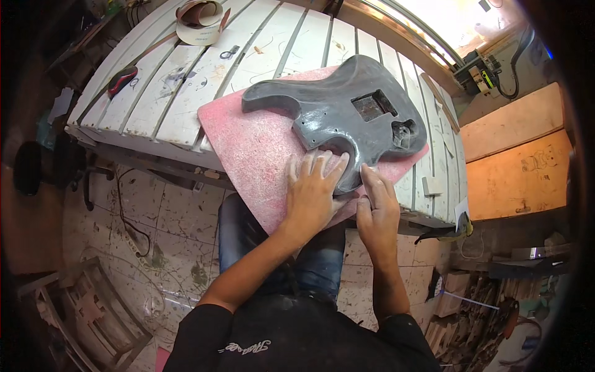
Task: The person sands the surface and edges of a wooden electric guitar body using a small sanding block, working across the face, the cutaways, and the contoured edges.
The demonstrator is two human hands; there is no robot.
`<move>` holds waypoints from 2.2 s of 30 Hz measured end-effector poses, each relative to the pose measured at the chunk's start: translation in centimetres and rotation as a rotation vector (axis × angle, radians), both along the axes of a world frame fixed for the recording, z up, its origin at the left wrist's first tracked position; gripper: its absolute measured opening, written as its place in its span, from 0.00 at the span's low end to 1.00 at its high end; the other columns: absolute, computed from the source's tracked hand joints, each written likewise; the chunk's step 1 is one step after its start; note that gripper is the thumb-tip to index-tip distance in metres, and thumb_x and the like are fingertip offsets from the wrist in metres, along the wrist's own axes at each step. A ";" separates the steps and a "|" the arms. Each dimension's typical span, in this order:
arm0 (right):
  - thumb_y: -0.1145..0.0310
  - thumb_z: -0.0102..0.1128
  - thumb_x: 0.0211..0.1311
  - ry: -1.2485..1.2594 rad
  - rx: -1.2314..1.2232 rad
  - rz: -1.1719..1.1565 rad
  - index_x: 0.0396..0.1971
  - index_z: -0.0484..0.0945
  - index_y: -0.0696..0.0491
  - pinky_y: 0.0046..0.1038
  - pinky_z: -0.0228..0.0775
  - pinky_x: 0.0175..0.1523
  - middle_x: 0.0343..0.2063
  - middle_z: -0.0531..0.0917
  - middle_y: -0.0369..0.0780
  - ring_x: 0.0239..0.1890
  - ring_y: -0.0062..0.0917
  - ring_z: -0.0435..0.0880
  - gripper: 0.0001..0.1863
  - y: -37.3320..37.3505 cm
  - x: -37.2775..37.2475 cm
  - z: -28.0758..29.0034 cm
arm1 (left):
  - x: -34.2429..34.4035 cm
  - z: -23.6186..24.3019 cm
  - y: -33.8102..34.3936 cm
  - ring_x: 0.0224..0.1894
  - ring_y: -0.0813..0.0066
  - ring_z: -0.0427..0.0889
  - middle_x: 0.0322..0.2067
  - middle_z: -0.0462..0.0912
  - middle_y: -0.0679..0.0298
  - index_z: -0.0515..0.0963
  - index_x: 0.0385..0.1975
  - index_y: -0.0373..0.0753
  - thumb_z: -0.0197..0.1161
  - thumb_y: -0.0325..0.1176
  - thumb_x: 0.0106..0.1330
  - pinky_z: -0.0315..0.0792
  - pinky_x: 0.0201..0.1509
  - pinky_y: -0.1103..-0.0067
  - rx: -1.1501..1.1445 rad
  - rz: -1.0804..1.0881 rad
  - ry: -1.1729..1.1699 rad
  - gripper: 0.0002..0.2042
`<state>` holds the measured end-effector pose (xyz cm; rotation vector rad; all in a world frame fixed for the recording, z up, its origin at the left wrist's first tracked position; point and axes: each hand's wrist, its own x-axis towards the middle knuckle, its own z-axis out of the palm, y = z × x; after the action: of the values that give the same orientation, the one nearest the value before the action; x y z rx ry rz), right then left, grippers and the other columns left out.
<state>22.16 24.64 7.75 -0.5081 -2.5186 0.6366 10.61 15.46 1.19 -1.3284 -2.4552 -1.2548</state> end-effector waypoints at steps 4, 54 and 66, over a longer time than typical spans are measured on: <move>0.85 0.54 0.55 0.005 0.083 0.129 0.62 0.81 0.59 0.42 0.72 0.71 0.59 0.83 0.52 0.65 0.48 0.82 0.30 -0.3 0.8 -0.9 | -1.3 0.0 0.3 0.70 0.54 0.71 0.65 0.76 0.57 0.75 0.72 0.52 0.79 0.51 0.54 0.56 0.78 0.48 -0.077 -0.049 0.072 0.42; 0.92 0.50 0.57 -0.065 0.176 0.178 0.57 0.86 0.57 0.40 0.78 0.68 0.58 0.86 0.52 0.64 0.45 0.85 0.30 0.9 0.8 -0.8 | -1.5 -1.3 -0.2 0.68 0.59 0.73 0.64 0.77 0.56 0.75 0.72 0.45 0.77 0.53 0.57 0.56 0.80 0.53 -0.017 -0.091 0.062 0.41; 0.92 0.52 0.58 -0.082 0.163 0.201 0.59 0.86 0.56 0.40 0.76 0.70 0.58 0.86 0.52 0.64 0.45 0.85 0.30 2.4 0.6 -0.6 | -1.4 -1.0 -0.3 0.68 0.58 0.73 0.65 0.77 0.56 0.75 0.72 0.45 0.80 0.51 0.55 0.57 0.80 0.54 -0.031 -0.088 0.065 0.42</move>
<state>22.76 27.05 7.14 -0.2289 -2.6926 0.4840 9.23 15.18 0.19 -1.4752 -2.4063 -1.1764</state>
